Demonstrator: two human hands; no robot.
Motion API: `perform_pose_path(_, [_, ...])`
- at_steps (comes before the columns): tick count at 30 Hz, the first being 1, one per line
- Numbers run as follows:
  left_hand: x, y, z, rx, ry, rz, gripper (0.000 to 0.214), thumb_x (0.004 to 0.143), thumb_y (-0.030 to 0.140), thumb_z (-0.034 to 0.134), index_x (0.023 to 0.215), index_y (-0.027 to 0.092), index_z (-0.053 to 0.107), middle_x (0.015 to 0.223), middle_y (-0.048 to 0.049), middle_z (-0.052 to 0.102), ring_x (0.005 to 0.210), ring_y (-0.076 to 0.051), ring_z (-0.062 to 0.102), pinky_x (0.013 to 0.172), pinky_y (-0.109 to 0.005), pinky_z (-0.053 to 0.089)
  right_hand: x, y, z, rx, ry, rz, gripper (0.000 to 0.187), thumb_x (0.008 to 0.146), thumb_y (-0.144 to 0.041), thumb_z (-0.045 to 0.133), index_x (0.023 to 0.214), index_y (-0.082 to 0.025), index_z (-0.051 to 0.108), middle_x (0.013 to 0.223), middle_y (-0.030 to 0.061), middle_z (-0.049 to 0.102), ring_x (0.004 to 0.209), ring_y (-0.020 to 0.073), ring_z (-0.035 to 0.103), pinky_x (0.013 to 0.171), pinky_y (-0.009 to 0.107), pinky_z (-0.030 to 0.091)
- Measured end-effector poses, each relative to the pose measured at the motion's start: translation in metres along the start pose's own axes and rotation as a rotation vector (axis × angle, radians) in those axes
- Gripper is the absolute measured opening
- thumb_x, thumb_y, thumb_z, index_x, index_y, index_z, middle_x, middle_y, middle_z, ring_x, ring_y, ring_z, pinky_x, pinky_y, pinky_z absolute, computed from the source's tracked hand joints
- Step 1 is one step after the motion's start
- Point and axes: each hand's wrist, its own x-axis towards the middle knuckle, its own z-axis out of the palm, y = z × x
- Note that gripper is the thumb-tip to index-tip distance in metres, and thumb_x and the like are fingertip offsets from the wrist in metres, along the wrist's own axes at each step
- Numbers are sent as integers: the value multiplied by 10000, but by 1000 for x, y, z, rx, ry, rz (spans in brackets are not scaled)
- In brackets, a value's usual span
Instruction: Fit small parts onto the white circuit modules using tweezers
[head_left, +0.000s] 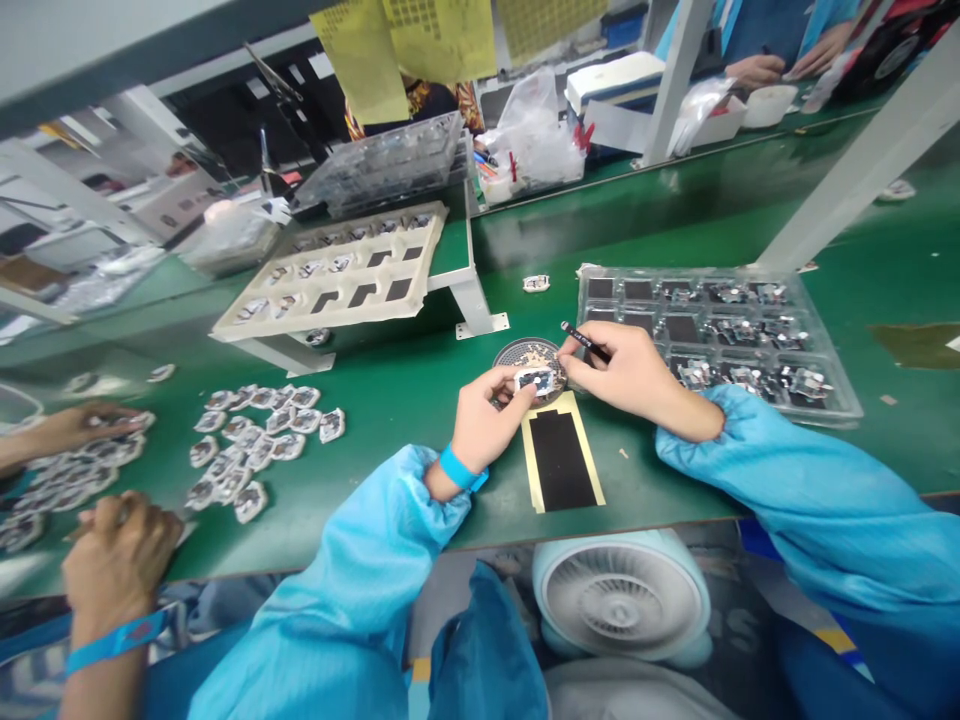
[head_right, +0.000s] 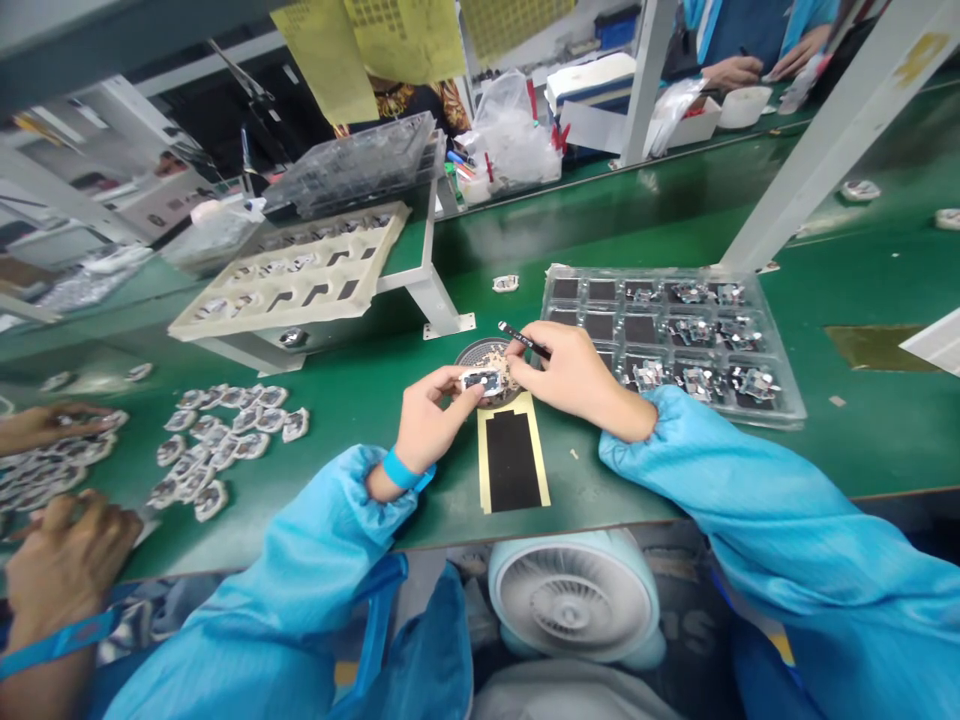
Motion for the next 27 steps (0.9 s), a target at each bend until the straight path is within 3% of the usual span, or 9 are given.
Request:
perform_pose_path(5, [-2,3,-2,213,-22,152,118,881,244,703,968,204,771,869,-19,763,754,-159,661,748,-291,522,0,2,0,79,-61,-253,132,934,-319,676,929,-210,749,922,64,710,859,208,652,786,353,523])
perform_pose_path(10, [-1,-3,-2,209,-24,149,128,888,249,694,981,211,772,847,-18,757,745,-165,661,735,-288,518,-3,14,5,58,-121,-343,176,950,-352,681,1047,-238,771,1013,78,725,915,219,680,813,370,556])
perform_pose_path(18, [-1,-6,-2,270,-30,151,147,883,252,687,1002,222,768,858,-16,754,770,-176,664,757,-302,504,-6,11,6,-64,-162,-388,172,980,-295,620,1071,-219,745,1019,90,707,932,222,675,796,360,549])
perform_pose_path(22, [-2,-2,-2,299,-65,150,94,877,241,675,935,216,744,796,1,724,721,-162,640,722,-286,475,-5,12,10,-5,-194,-403,124,971,-288,623,1007,-209,712,963,74,688,883,207,655,774,347,535])
perform_pose_path(25, [8,-3,-16,380,-79,120,117,905,299,643,875,206,709,751,2,692,689,-160,613,671,-276,440,0,15,10,13,-140,-351,153,970,-350,641,970,-205,688,919,60,673,837,196,639,763,338,517])
perform_pose_path(27, [25,-9,-37,467,-41,72,181,922,339,616,855,194,701,769,-14,694,707,-169,613,661,-275,430,5,18,9,-115,-105,-285,189,989,-368,612,969,-196,688,937,67,674,838,199,634,743,336,492])
